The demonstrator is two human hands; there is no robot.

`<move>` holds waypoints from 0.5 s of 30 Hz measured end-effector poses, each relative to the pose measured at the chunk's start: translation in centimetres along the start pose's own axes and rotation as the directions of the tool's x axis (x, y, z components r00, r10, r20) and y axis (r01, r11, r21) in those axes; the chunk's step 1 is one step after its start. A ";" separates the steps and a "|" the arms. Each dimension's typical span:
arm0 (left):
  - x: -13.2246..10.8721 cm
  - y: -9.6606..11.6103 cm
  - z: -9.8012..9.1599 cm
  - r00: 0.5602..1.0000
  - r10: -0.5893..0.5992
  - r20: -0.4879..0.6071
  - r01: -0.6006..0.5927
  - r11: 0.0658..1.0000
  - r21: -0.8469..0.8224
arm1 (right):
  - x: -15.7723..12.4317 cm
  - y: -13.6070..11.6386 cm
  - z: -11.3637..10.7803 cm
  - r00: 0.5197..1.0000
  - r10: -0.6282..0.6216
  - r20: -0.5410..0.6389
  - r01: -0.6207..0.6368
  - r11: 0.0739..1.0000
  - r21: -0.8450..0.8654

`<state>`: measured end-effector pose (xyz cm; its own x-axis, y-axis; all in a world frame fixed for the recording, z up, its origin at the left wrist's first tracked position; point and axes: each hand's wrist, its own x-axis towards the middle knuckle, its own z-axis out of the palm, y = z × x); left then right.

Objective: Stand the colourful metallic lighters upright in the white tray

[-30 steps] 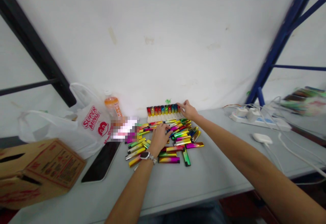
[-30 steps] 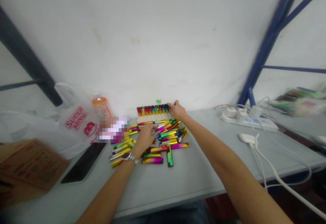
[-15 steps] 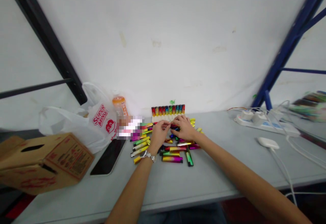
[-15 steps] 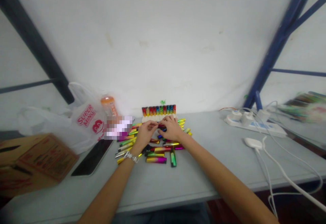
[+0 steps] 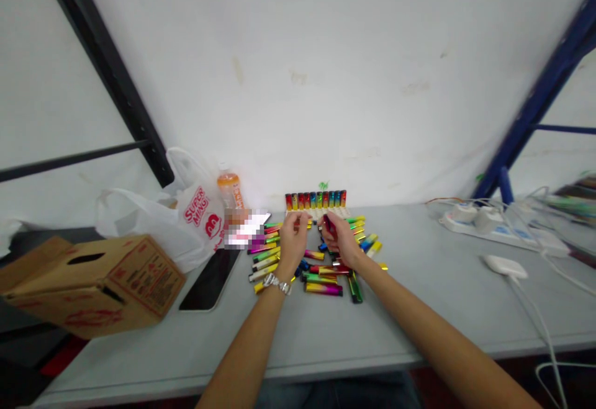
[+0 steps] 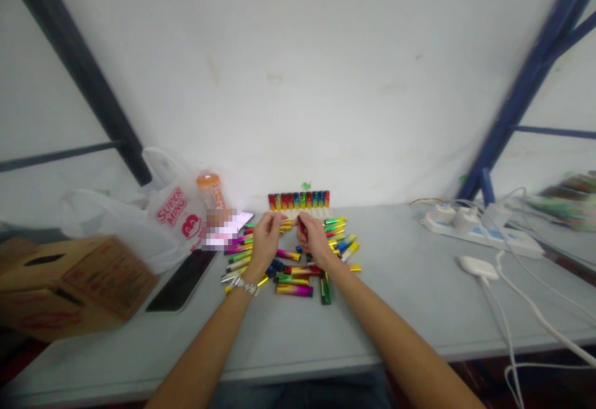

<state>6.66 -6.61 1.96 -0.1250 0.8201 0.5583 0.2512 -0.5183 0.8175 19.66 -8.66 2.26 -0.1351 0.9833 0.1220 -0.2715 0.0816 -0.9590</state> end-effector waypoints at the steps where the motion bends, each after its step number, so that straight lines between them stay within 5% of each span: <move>1: -0.2 0.1 0.1 1.000 0.012 0.018 -0.013 1.000 0.012 | -0.1 0.1 0.0 0.997 0.073 -0.013 -0.073 0.997 0.036; 3: -0.5 0.1 0.3 0.998 0.035 0.057 -0.037 0.999 0.040 | -0.1 0.4 -0.1 0.984 0.152 -0.088 -0.149 0.988 0.043; 7: -0.8 0.2 0.7 0.991 0.052 0.120 -0.065 0.993 0.102 | 0.0 0.7 -0.2 0.970 0.087 -0.226 -0.091 0.996 -0.007; 15: -1.0 0.4 0.7 0.985 0.074 0.155 -0.099 0.983 0.156 | -0.5 -0.1 -0.2 0.971 0.143 -0.194 -0.127 0.988 0.093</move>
<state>7.58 -7.42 1.63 0.0445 0.8070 0.5889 0.4092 -0.5525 0.7261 19.95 -9.14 2.28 0.0149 0.9976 -0.0681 -0.3398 -0.0590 -0.9386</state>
